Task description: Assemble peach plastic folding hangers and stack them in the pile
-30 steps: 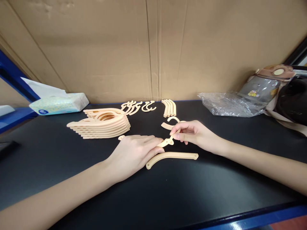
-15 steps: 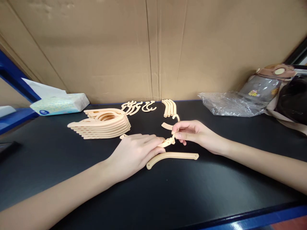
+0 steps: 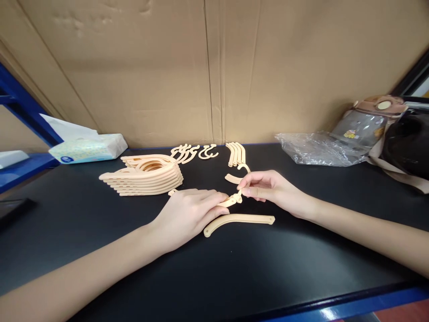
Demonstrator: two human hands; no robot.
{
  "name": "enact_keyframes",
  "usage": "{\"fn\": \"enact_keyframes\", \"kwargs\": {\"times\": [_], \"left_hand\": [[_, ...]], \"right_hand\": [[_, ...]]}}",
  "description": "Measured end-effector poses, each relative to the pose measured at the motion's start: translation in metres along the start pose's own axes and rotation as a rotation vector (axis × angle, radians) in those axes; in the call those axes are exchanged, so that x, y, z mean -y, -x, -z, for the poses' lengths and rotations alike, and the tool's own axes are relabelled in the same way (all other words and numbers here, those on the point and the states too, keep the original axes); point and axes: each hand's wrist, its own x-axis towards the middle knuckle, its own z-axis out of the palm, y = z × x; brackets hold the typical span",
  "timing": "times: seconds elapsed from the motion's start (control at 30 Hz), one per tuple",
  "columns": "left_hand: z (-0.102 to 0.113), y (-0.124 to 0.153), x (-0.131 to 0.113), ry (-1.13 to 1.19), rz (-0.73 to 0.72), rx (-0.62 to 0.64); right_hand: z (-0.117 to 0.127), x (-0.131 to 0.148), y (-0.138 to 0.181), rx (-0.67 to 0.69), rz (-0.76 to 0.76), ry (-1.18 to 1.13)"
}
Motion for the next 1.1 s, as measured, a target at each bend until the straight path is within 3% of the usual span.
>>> {"fn": "enact_keyframes", "kwargs": {"times": [0.67, 1.1], "left_hand": [[-0.001, -0.003, -0.004, -0.118, 0.043, 0.051], [0.0, -0.002, -0.006, -0.184, 0.037, 0.077]], "right_hand": [[-0.003, -0.002, 0.0, -0.097, 0.072, 0.175], [-0.003, -0.006, 0.001, -0.088, 0.123, 0.302]]}}
